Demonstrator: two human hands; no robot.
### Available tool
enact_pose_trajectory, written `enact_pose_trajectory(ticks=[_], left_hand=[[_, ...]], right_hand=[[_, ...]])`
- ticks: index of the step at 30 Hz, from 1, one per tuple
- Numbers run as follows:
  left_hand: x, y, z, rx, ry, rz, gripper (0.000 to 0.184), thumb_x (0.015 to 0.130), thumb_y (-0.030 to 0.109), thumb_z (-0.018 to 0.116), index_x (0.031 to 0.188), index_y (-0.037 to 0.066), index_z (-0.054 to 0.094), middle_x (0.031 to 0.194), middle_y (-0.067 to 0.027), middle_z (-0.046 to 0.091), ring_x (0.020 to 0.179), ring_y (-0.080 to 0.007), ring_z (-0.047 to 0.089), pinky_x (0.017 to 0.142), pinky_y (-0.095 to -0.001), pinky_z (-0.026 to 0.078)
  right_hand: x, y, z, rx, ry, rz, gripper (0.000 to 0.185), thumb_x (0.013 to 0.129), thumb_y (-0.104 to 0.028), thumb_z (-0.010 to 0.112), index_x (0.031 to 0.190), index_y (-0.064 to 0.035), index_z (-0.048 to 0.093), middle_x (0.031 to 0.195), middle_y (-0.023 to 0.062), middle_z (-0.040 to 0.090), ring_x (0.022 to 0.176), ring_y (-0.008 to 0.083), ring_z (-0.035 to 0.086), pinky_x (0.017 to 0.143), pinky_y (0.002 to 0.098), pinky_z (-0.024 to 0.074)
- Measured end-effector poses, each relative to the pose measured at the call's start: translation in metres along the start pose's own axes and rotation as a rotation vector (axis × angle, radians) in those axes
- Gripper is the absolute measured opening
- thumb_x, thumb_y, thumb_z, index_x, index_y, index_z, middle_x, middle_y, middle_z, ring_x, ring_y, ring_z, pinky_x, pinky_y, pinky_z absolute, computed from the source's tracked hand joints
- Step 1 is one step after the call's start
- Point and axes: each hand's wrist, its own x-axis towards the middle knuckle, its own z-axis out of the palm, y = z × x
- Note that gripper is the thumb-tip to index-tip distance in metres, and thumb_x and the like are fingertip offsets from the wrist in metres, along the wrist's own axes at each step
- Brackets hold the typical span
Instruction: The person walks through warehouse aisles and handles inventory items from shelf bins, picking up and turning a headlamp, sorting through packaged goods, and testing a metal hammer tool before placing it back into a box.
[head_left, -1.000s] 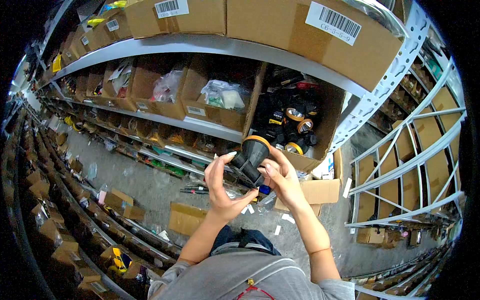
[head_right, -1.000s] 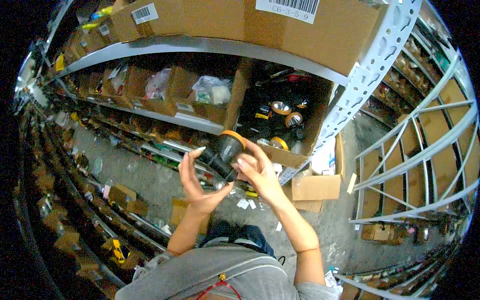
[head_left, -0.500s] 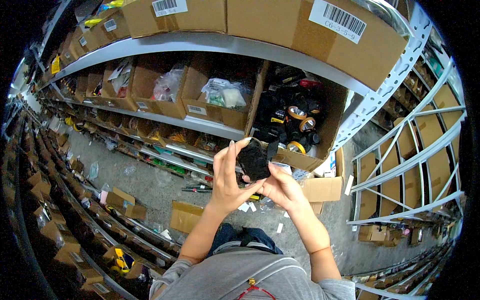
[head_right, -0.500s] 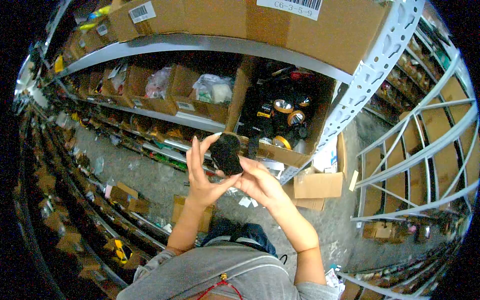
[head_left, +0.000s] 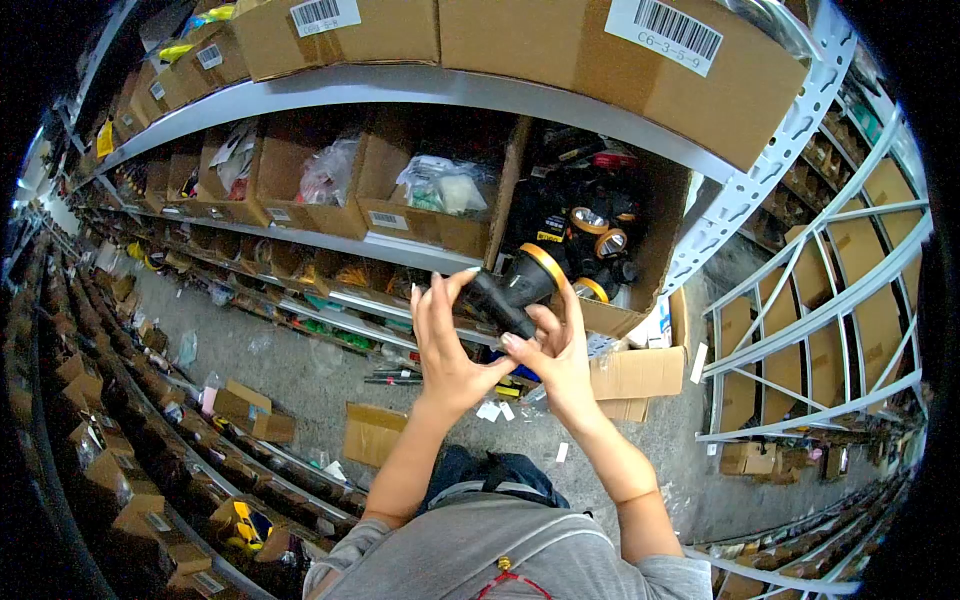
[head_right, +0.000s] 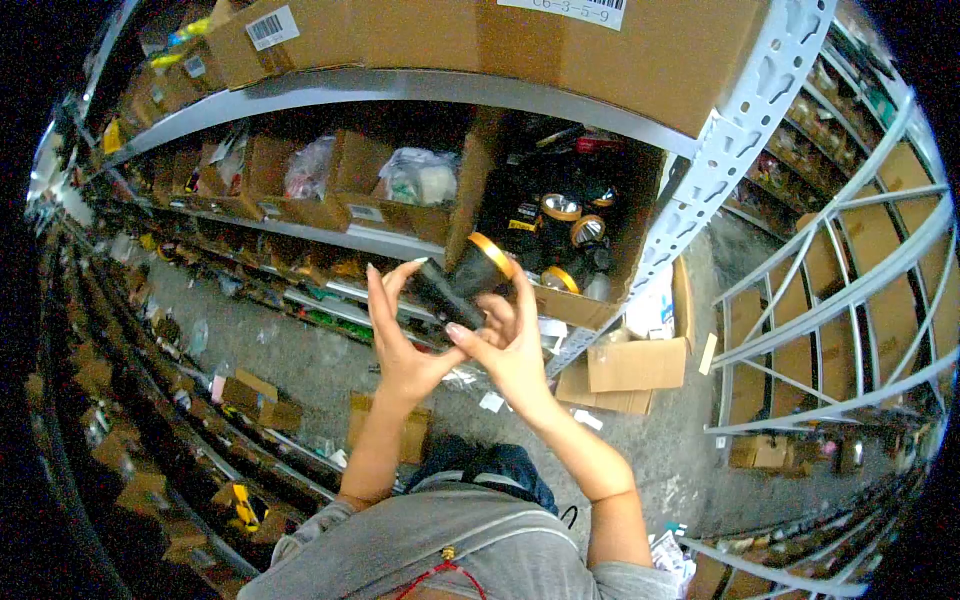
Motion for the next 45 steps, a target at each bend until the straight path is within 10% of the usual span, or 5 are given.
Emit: enact_pose_trajectory(ticks=[6, 19, 25, 37, 45], left_hand=[[-0.001, 0.002, 0.004, -0.110, 0.037, -0.188, 0.113, 0.050, 0.014, 0.078, 0.131, 0.001, 0.000, 0.117, -0.0170, 0.040, 0.106, -0.0290, 0.041, 0.093, -0.0396, 0.028], [-0.007, -0.006, -0.002, -0.724, -0.142, -0.373, 0.110, 0.049, 0.001, 0.075, 0.132, 0.003, 0.002, 0.120, -0.0134, 0.040, 0.105, -0.0207, 0.045, 0.092, -0.0318, 0.035], [-0.021, -0.012, -0.002, -1.312, -0.241, -0.430, 0.091, 0.055, -0.001, 0.073, 0.129, 0.001, 0.020, 0.125, -0.0150, 0.036, 0.114, -0.0219, 0.038, 0.097, -0.0357, 0.028], [-0.051, -0.037, -0.002, -1.522, -0.380, -0.775, 0.050, 0.079, 0.025, 0.057, 0.115, -0.005, 0.039, 0.116, -0.0154, 0.046, 0.106, -0.0252, 0.047, 0.091, -0.0409, 0.037], [-0.049, -0.028, -0.003, -1.426, -0.373, -0.894, 0.041, 0.085, 0.018, 0.047, 0.116, -0.007, 0.040, 0.108, -0.0160, 0.051, 0.098, -0.0211, 0.052, 0.087, -0.0348, 0.044]], right_hand=[[-0.002, 0.004, 0.001, -0.811, 0.019, -0.480, 0.076, 0.070, -0.011, 0.065, 0.130, -0.0021, 0.020, 0.118, 0.0195, 0.042, 0.102, 0.0268, 0.047, 0.084, 0.0339, 0.0380], [-0.012, -0.005, 0.004, -0.884, -0.010, -0.700, 0.056, 0.066, -0.006, 0.066, 0.116, 0.0005, 0.041, 0.099, 0.0153, 0.055, 0.092, 0.0289, 0.051, 0.082, 0.0353, 0.0384], [-0.002, -0.027, -0.002, -0.850, -0.060, -0.474, 0.036, 0.071, -0.016, 0.061, 0.103, -0.0004, 0.051, 0.108, 0.0159, 0.050, 0.100, 0.0293, 0.047, 0.088, 0.0368, 0.0338], [0.013, -0.015, -0.019, -0.397, -0.231, 0.257, 0.044, 0.077, -0.024, 0.060, 0.108, 0.0046, 0.048, 0.096, 0.0071, 0.054, 0.086, 0.0104, 0.049, 0.078, 0.0212, 0.0382], [0.009, 0.008, -0.022, -0.218, -0.102, 0.220, 0.028, 0.076, -0.023, 0.060, 0.088, 0.0015, 0.056, 0.078, 0.0021, 0.055, 0.072, 0.0067, 0.047, 0.066, 0.0202, 0.0364]])
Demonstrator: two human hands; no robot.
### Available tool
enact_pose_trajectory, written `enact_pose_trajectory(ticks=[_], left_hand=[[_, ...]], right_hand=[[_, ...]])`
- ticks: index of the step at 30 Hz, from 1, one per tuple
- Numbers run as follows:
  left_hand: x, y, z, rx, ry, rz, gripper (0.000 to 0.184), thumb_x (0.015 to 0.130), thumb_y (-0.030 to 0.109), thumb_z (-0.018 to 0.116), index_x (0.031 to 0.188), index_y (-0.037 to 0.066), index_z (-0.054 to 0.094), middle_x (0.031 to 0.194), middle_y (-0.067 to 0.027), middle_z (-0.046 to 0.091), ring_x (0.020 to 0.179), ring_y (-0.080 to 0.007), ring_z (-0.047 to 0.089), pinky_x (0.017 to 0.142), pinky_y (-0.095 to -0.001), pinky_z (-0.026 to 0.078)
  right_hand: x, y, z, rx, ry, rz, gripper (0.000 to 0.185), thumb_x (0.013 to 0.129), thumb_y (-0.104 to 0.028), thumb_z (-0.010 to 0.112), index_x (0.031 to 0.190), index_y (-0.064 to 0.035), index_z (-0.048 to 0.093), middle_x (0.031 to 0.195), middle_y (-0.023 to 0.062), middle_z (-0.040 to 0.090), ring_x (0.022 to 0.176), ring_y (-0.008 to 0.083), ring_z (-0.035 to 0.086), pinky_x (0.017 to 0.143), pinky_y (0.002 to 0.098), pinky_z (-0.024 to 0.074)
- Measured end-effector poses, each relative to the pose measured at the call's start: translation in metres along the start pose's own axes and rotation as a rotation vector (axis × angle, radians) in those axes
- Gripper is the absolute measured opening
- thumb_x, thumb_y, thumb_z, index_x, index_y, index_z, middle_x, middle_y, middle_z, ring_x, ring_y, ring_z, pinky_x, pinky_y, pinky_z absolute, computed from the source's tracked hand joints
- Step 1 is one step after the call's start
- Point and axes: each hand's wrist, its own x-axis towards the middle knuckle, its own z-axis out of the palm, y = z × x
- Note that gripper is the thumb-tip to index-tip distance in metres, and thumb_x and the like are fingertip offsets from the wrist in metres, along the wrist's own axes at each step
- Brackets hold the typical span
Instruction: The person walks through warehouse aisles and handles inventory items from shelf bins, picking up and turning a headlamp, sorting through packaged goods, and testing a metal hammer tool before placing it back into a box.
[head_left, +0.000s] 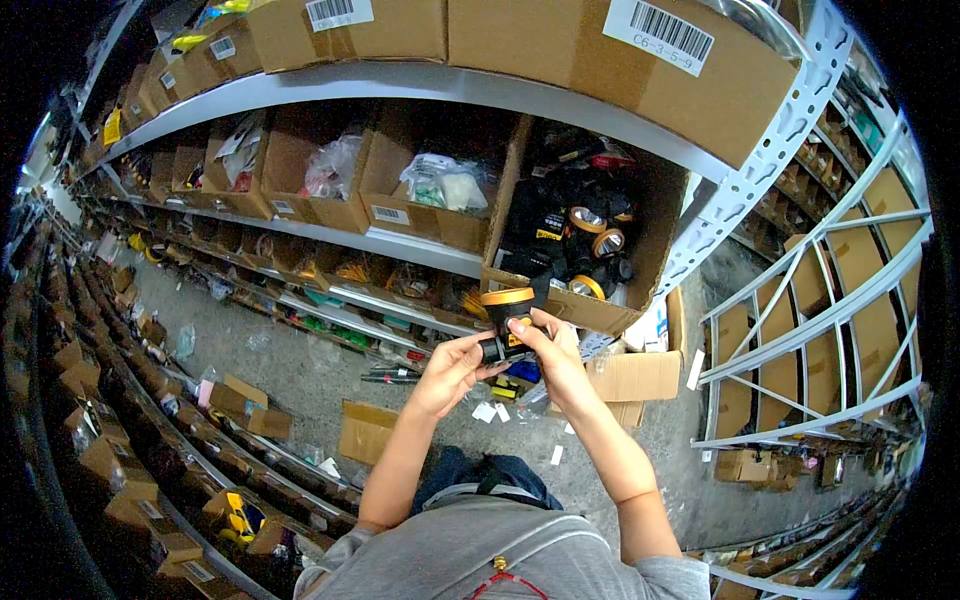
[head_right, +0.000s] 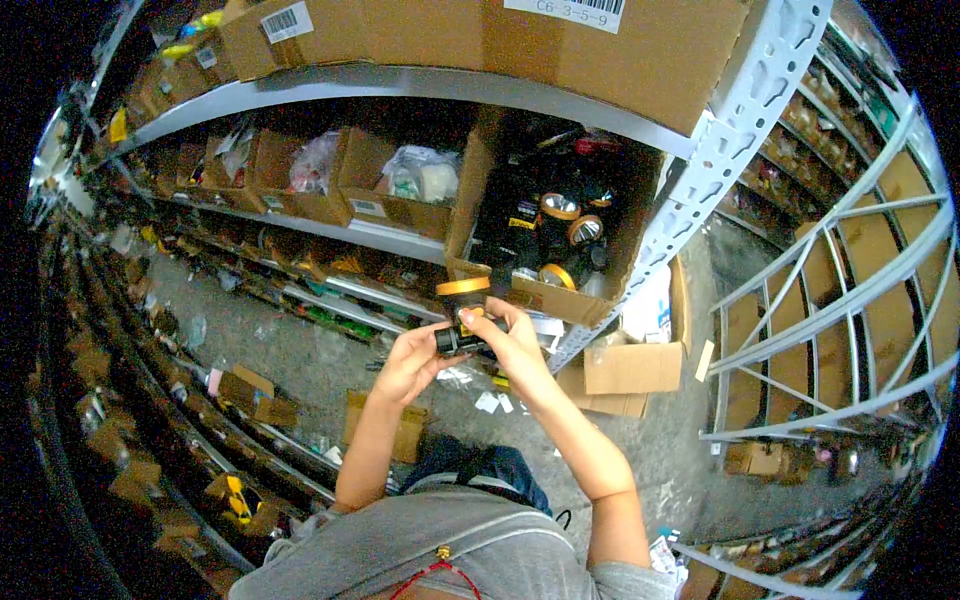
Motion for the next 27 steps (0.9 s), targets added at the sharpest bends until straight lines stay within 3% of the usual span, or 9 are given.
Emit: enact_pose_trajectory(ticks=[11, 20, 27], left_hand=[[-0.0031, 0.0022, 0.0107, 0.047, 0.032, -0.001, 0.041, 0.086, 0.019, 0.045, 0.116, -0.009, 0.039, 0.110, -0.0163, 0.050, 0.101, -0.0213, 0.050, 0.087, -0.0359, 0.043], [-0.0045, 0.0042, 0.0102, 0.012, 0.046, 0.012, 0.041, 0.087, 0.019, 0.045, 0.115, -0.010, 0.039, 0.107, -0.0164, 0.051, 0.099, -0.0207, 0.051, 0.086, -0.0350, 0.043], [-0.0069, 0.0032, 0.0045, -0.012, 0.062, 0.012, 0.039, 0.087, 0.017, 0.044, 0.115, -0.009, 0.040, 0.108, -0.0157, 0.051, 0.099, -0.0208, 0.051, 0.086, -0.0348, 0.044]], right_hand=[[-0.0029, -0.0042, 0.0046, 0.002, 0.065, -0.064, 0.019, 0.076, -0.019, 0.058, 0.080, -0.0006, 0.057, 0.071, 0.0002, 0.056, 0.064, 0.0036, 0.047, 0.058, 0.0179, 0.0359], [0.0000, -0.0024, 0.0052, 0.051, 0.060, -0.014, 0.026, 0.074, -0.022, 0.062, 0.084, 0.0002, 0.056, 0.074, 0.0008, 0.056, 0.067, 0.0051, 0.049, 0.061, 0.0186, 0.0373], [0.0017, 0.0015, 0.0082, 0.066, 0.052, 0.024, 0.022, 0.075, -0.019, 0.058, 0.088, -0.0008, 0.056, 0.077, 0.0010, 0.057, 0.070, 0.0050, 0.050, 0.063, 0.0181, 0.0392]])
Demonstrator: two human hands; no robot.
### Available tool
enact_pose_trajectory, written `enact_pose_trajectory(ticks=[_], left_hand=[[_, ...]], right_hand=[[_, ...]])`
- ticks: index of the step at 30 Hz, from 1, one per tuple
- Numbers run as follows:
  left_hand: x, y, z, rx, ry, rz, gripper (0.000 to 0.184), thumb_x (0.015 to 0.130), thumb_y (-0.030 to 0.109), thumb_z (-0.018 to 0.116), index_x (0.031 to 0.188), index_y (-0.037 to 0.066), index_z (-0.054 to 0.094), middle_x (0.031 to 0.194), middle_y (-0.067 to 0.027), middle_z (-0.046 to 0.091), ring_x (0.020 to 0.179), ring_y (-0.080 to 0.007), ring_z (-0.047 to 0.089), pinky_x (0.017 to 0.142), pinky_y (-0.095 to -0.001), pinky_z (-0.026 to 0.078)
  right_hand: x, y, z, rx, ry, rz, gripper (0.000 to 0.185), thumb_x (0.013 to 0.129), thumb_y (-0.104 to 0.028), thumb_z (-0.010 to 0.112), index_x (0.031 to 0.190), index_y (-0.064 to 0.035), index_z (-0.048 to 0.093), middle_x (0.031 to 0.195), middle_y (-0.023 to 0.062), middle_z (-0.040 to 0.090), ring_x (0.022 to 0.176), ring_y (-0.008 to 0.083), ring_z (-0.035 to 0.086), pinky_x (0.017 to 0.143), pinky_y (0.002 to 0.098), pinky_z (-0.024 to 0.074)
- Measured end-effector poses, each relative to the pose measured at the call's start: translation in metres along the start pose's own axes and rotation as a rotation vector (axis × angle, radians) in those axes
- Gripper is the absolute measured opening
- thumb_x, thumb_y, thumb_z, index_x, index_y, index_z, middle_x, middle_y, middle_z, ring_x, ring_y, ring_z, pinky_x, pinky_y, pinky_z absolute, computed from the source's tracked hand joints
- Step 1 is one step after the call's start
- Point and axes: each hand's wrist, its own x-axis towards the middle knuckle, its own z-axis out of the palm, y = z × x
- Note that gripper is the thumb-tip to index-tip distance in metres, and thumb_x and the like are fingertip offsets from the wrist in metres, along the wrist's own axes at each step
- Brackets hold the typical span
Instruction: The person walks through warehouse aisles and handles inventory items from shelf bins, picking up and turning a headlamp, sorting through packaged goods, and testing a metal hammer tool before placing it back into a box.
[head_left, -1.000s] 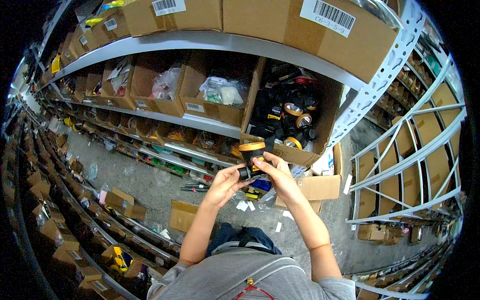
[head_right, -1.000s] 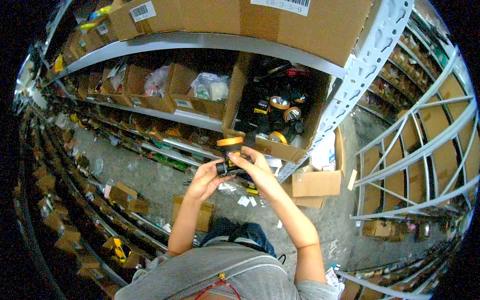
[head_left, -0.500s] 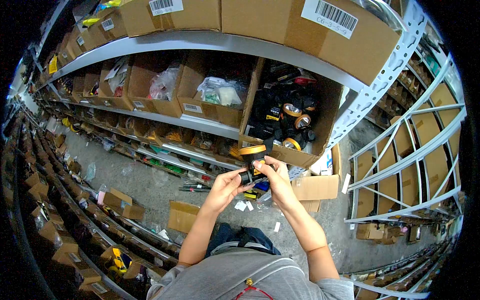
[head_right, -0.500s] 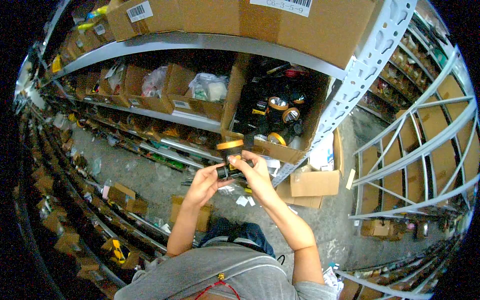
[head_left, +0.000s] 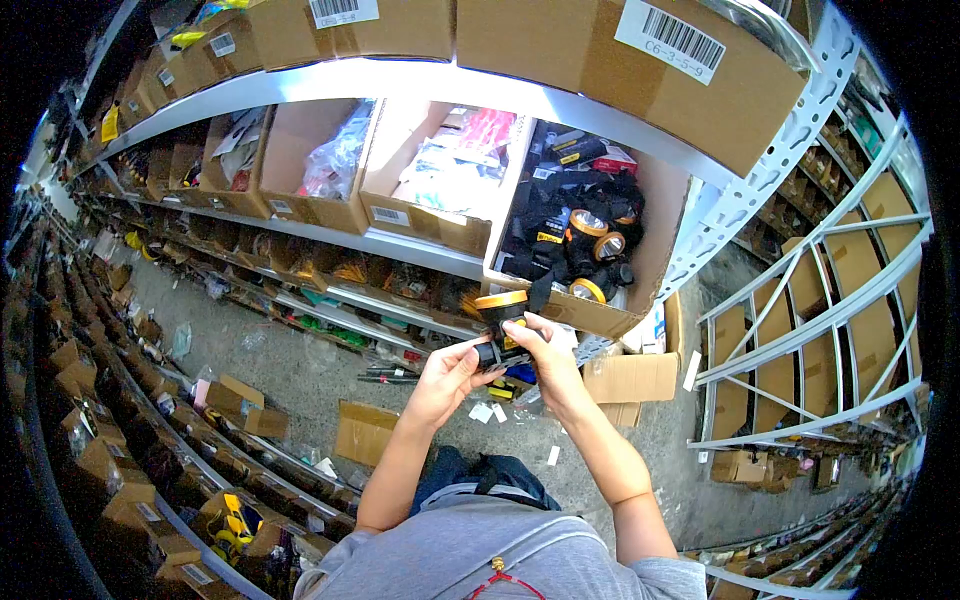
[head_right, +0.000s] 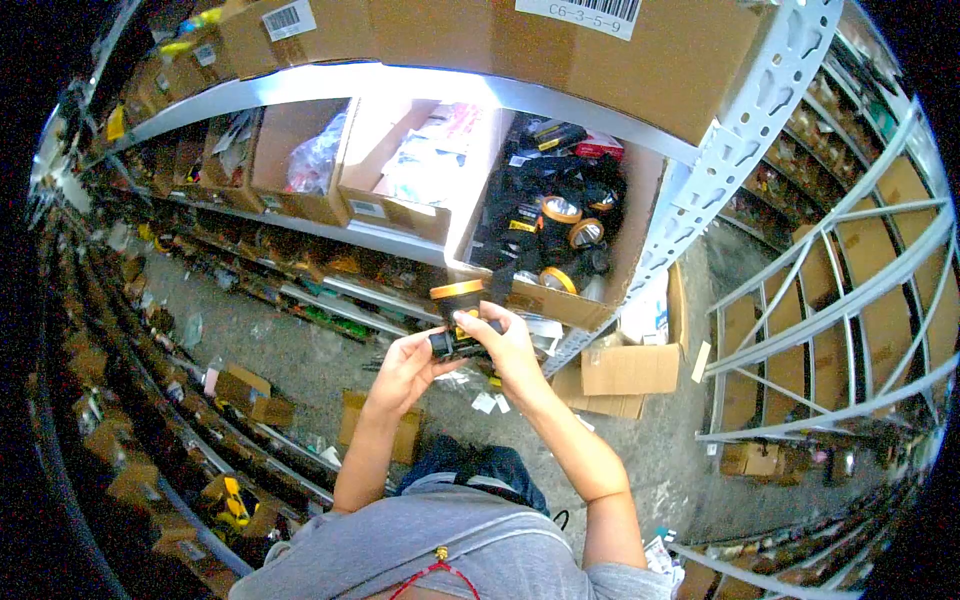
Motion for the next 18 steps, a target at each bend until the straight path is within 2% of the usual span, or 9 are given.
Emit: enact_pose_trajectory(ticks=[6, 8, 9, 12, 18], left_hand=[[-0.004, 0.010, 0.011, 0.049, 0.026, 0.002, 0.037, 0.087, 0.019, 0.044, 0.112, -0.008, 0.043, 0.104, -0.0156, 0.053, 0.096, -0.0202, 0.053, 0.084, -0.0327, 0.045], [0.002, 0.014, 0.011, 0.161, 0.066, -0.052, 0.037, 0.087, 0.021, 0.044, 0.110, -0.009, 0.045, 0.101, -0.0157, 0.055, 0.093, -0.0201, 0.055, 0.083, -0.0317, 0.045], [0.004, 0.015, 0.012, 0.273, 0.103, -0.109, 0.038, 0.088, 0.023, 0.044, 0.108, -0.009, 0.047, 0.098, -0.0159, 0.057, 0.089, -0.0200, 0.057, 0.082, -0.0307, 0.046], [0.007, 0.015, 0.023, 0.283, 0.121, -0.086, 0.039, 0.089, 0.027, 0.040, 0.104, -0.008, 0.050, 0.095, -0.0168, 0.058, 0.087, -0.0243, 0.058, 0.080, -0.0332, 0.046], [0.006, 0.007, 0.031, 0.355, 0.088, -0.127, 0.041, 0.089, 0.029, 0.039, 0.102, -0.008, 0.050, 0.095, -0.0175, 0.058, 0.088, -0.0253, 0.058, 0.080, -0.0342, 0.046]], right_hand=[[-0.007, 0.003, 0.007, 0.028, -0.019, 0.011, 0.025, 0.076, -0.019, 0.057, 0.093, -0.0009, 0.053, 0.082, 0.0019, 0.056, 0.074, 0.0064, 0.051, 0.066, 0.0194, 0.0397], [-0.016, 0.011, 0.016, 0.163, 0.272, -0.107, 0.029, 0.077, -0.020, 0.057, 0.099, -0.0026, 0.048, 0.088, 0.0042, 0.055, 0.079, 0.0091, 0.052, 0.071, 0.0232, 0.0405], [-0.016, 0.017, 0.015, 0.263, 0.311, -0.185, 0.026, 0.077, -0.019, 0.057, 0.096, -0.0007, 0.052, 0.088, 0.0033, 0.055, 0.080, 0.0082, 0.049, 0.072, 0.0228, 0.0374], [-0.023, 0.014, 0.008, 0.521, 0.399, -0.136, 0.026, 0.079, -0.020, 0.055, 0.099, -0.0038, 0.048, 0.091, 0.0038, 0.054, 0.082, 0.0120, 0.051, 0.074, 0.0253, 0.0387], [-0.030, 0.017, -0.002, 0.485, 0.372, -0.193, 0.027, 0.079, -0.019, 0.055, 0.101, -0.0038, 0.048, 0.092, 0.0033, 0.053, 0.084, 0.0107, 0.051, 0.076, 0.0251, 0.0388]])
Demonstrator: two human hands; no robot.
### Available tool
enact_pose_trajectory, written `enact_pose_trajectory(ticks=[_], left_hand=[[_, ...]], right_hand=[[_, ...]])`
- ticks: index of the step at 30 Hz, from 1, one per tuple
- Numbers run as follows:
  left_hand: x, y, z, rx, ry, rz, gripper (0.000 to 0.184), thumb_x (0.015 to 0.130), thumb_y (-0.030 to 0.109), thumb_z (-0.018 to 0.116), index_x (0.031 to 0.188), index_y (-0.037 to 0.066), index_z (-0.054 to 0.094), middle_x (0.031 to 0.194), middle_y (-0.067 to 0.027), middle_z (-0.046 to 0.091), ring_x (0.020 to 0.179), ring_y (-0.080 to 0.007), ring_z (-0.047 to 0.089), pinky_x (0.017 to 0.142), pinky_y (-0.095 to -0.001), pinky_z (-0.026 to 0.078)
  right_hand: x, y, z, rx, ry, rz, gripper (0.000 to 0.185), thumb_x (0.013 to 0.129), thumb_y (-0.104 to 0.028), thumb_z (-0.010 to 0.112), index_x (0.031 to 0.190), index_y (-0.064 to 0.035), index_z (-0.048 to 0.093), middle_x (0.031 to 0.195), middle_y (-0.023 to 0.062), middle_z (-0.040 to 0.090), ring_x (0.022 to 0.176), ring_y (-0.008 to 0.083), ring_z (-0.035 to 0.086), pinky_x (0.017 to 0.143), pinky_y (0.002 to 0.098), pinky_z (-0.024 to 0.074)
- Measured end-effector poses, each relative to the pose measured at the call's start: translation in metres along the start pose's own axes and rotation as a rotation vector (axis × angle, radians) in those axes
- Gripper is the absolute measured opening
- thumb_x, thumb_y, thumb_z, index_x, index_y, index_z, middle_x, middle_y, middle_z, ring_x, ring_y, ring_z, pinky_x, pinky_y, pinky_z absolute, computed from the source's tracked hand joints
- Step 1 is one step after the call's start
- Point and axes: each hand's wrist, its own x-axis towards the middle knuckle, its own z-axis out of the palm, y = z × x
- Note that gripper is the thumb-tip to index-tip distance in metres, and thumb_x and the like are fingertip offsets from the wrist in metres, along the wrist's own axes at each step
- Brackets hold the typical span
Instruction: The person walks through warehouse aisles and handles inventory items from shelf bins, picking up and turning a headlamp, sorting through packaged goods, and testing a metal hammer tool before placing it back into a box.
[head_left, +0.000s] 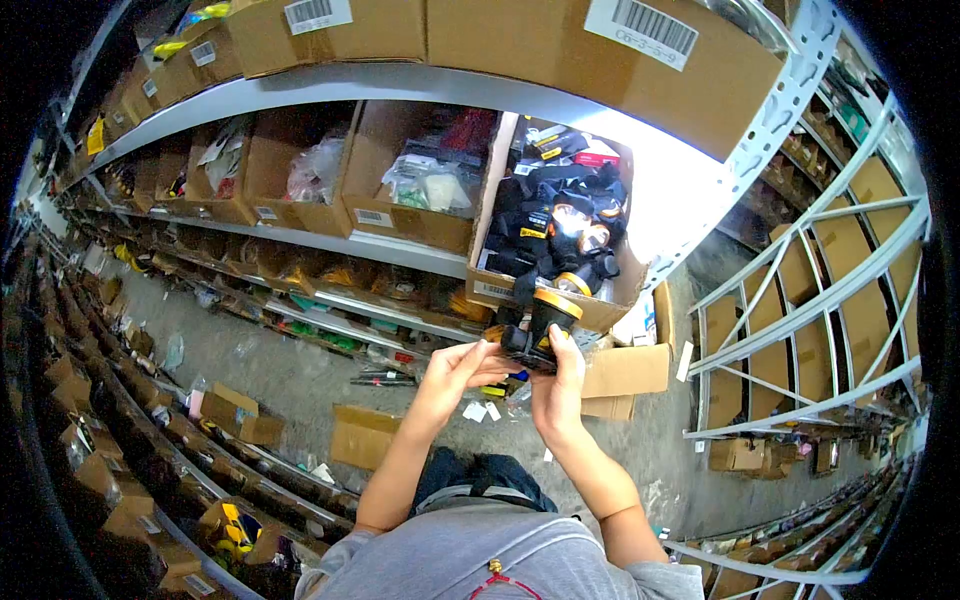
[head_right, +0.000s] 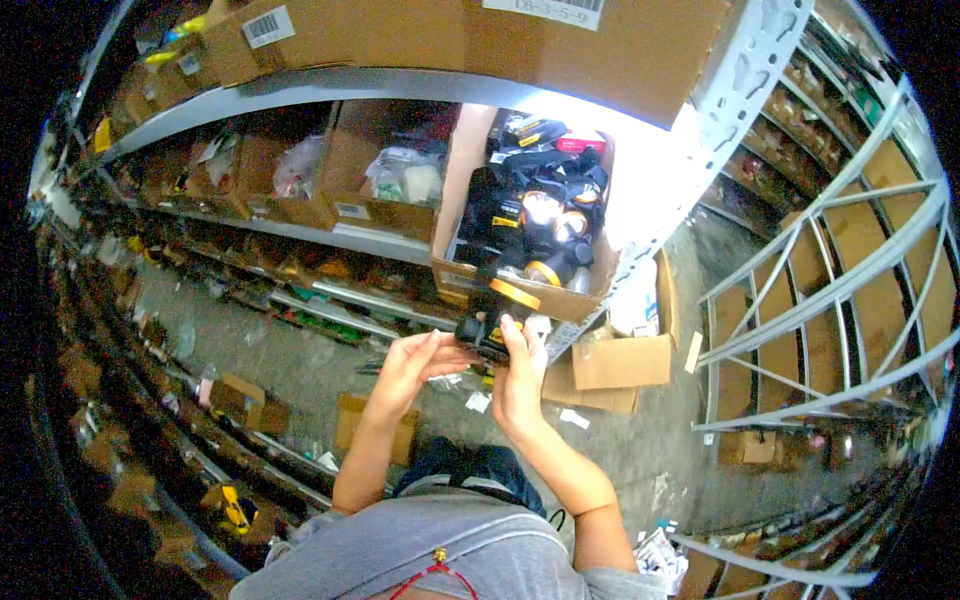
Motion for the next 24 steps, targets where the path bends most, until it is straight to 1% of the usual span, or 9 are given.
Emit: enact_pose_trajectory(ticks=[4, 6, 7, 9, 10, 15, 17, 20, 24], left_hand=[[-0.001, -0.007, -0.003, -0.013, -0.002, 0.045, 0.043, 0.088, 0.031, 0.040, 0.102, -0.008, 0.050, 0.095, -0.0172, 0.058, 0.085, -0.0243, 0.059, 0.079, -0.0341, 0.047], [-0.005, -0.012, -0.014, 0.054, 0.135, -0.028, 0.045, 0.088, 0.036, 0.038, 0.093, -0.006, 0.055, 0.085, -0.0134, 0.060, 0.078, -0.0179, 0.060, 0.069, -0.0285, 0.049], [-0.007, -0.015, -0.017, 0.054, 0.132, -0.028, 0.045, 0.088, 0.036, 0.038, 0.093, -0.006, 0.055, 0.085, -0.0134, 0.060, 0.078, -0.0179, 0.060, 0.069, -0.0285, 0.049], [-0.014, -0.025, -0.023, 0.137, 0.254, -0.108, 0.052, 0.087, 0.044, 0.036, 0.090, -0.003, 0.056, 0.082, -0.0121, 0.060, 0.074, -0.0162, 0.059, 0.064, -0.0271, 0.048], [-0.012, -0.038, -0.031, 0.097, 0.190, -0.083, 0.058, 0.085, 0.050, 0.034, 0.092, -0.004, 0.055, 0.084, -0.0127, 0.060, 0.073, -0.0162, 0.059, 0.062, -0.0264, 0.047], [-0.021, -0.050, -0.032, 0.050, 0.252, -0.131, 0.060, 0.086, 0.050, 0.030, 0.099, -0.005, 0.051, 0.089, -0.0146, 0.058, 0.075, -0.0186, 0.059, 0.064, -0.0282, 0.048], [-0.022, -0.045, -0.031, 0.013, 0.176, -0.121, 0.060, 0.086, 0.050, 0.029, 0.102, -0.005, 0.048, 0.090, -0.0162, 0.058, 0.079, -0.0213, 0.059, 0.066, -0.0293, 0.049], [-0.021, -0.027, -0.026, 0.038, 0.052, -0.064, 0.058, 0.086, 0.048, 0.032, 0.102, -0.005, 0.048, 0.092, -0.0180, 0.058, 0.083, -0.0235, 0.059, 0.070, -0.0301, 0.048], [-0.018, -0.019, -0.015, 0.132, -0.038, 0.070, 0.052, 0.087, 0.043, 0.034, 0.100, -0.005, 0.048, 0.092, -0.0186, 0.059, 0.086, -0.0243, 0.059, 0.074, -0.0307, 0.047]], right_hand=[[0.000, -0.004, 0.001, -0.177, -0.066, -0.003, 0.027, 0.079, -0.023, 0.054, 0.098, -0.0044, 0.048, 0.089, 0.0043, 0.055, 0.082, 0.0118, 0.052, 0.076, 0.0265, 0.0386], [-0.002, -0.009, 0.004, -0.452, -0.100, 0.096, 0.034, 0.075, -0.021, 0.060, 0.101, -0.0010, 0.049, 0.088, 0.0037, 0.054, 0.081, 0.0094, 0.049, 0.075, 0.0234, 0.0372], [0.002, -0.021, 0.008, -0.584, -0.363, 0.118, 0.039, 0.072, -0.021, 0.063, 0.101, 0.0011, 0.050, 0.085, 0.0039, 0.055, 0.078, 0.0085, 0.049, 0.071, 0.0213, 0.0377], [0.009, -0.007, -0.002, -0.721, -0.499, 0.087, 0.037, 0.070, -0.022, 0.065, 0.096, 0.0016, 0.054, 0.082, 0.0033, 0.056, 0.074, 0.0082, 0.049, 0.067, 0.0208, 0.0387], [0.010, -0.007, -0.004, -0.900, -0.540, 0.050, 0.035, 0.070, -0.022, 0.065, 0.094, 0.0009, 0.055, 0.081, 0.0033, 0.057, 0.072, 0.0084, 0.050, 0.066, 0.0210, 0.0397], [0.011, 0.008, -0.009, -0.854, -0.498, 0.207, 0.031, 0.072, -0.023, 0.064, 0.092, -0.0006, 0.057, 0.080, 0.0027, 0.057, 0.074, 0.0075, 0.049, 0.066, 0.0216, 0.0396], [0.009, 0.010, -0.007, -0.817, -0.488, 0.248, 0.031, 0.072, -0.024, 0.063, 0.092, -0.0007, 0.057, 0.079, 0.0024, 0.056, 0.075, 0.0074, 0.049, 0.067, 0.0214, 0.0392], [0.006, 0.027, -0.019, -0.557, -0.201, 0.045, 0.026, 0.078, -0.024, 0.056, 0.091, -0.0016, 0.053, 0.085, 0.0028, 0.055, 0.079, 0.0072, 0.049, 0.072, 0.0213, 0.0383], [-0.001, 0.040, -0.026, -0.078, 0.078, 0.012, 0.027, 0.082, -0.026, 0.050, 0.097, -0.0037, 0.049, 0.089, 0.0038, 0.055, 0.081, 0.0122, 0.053, 0.075, 0.0258, 0.0401]])
